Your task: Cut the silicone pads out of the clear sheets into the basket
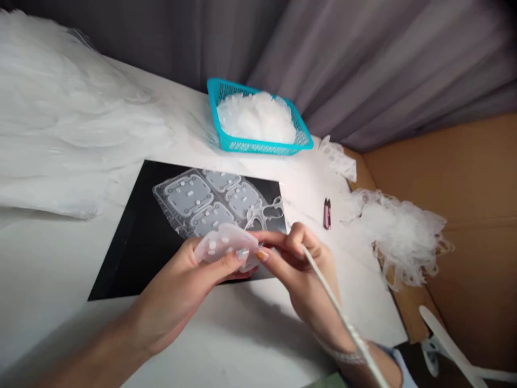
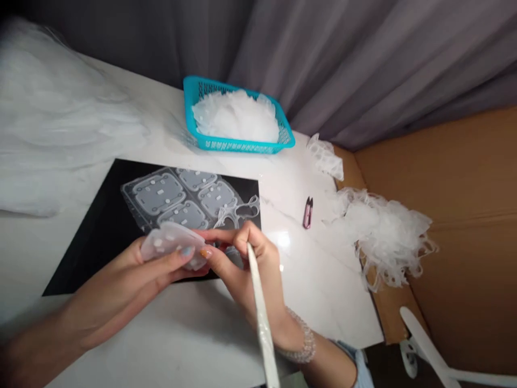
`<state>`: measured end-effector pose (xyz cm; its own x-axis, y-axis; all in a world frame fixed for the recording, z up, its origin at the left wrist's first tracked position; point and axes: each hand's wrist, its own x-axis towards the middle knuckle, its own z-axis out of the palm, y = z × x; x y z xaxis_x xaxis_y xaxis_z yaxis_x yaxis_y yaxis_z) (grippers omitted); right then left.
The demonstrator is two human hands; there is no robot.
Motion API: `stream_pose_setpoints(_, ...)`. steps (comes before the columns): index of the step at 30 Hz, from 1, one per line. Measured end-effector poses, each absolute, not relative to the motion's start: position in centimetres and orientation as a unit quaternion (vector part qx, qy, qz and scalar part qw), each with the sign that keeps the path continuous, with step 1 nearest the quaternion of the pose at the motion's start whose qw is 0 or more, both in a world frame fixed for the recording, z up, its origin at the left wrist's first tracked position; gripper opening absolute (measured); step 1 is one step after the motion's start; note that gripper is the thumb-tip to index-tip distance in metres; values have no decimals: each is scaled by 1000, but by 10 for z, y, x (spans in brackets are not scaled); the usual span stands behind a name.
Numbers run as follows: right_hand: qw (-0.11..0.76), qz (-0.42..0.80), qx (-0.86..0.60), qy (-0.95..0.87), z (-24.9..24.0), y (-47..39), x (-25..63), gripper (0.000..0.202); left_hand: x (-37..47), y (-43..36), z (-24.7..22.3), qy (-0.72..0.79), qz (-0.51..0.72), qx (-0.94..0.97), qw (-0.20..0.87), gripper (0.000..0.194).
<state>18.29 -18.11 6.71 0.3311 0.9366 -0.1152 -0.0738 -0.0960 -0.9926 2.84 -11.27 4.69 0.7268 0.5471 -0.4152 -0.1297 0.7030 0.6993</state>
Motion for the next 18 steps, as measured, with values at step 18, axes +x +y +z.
stream_pose_setpoints(18,585,118,-743,-302,72,38,353,20,-12,-57,4,436,325,776,319,33)
